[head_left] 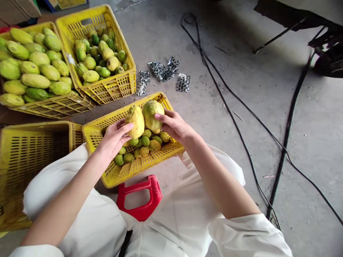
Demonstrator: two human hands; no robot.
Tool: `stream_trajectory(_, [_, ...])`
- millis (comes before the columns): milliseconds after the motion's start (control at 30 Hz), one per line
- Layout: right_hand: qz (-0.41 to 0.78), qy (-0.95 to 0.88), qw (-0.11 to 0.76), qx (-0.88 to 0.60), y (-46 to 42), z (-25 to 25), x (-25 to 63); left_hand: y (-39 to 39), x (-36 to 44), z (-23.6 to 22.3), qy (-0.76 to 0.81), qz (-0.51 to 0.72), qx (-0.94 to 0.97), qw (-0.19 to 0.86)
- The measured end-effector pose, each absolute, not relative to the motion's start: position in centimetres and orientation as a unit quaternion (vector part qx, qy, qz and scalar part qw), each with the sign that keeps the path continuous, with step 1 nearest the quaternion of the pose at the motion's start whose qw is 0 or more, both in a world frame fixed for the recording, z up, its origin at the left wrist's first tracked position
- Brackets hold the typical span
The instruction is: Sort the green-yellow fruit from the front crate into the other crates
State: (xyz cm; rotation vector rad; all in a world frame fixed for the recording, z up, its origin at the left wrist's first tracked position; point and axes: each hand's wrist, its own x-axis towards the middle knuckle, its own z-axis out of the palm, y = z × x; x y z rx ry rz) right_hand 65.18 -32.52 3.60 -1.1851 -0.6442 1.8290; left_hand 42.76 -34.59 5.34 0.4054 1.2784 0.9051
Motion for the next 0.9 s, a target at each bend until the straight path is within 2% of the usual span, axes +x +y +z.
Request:
stream_trajectory(367, [0.698, -0.235, 0.408, -0.539, -32.2, 1.5, 65.6, -34.5, 43.3, 5.8, 0.597, 0.399, 0.132, 0.684])
stream_trajectory(900, [0.720, -0.252, 0.398, -0.510, -32.5, 2.7, 64.9, -34.5, 42.7, 5.1, 0.601, 0.392, 0.167, 0.677])
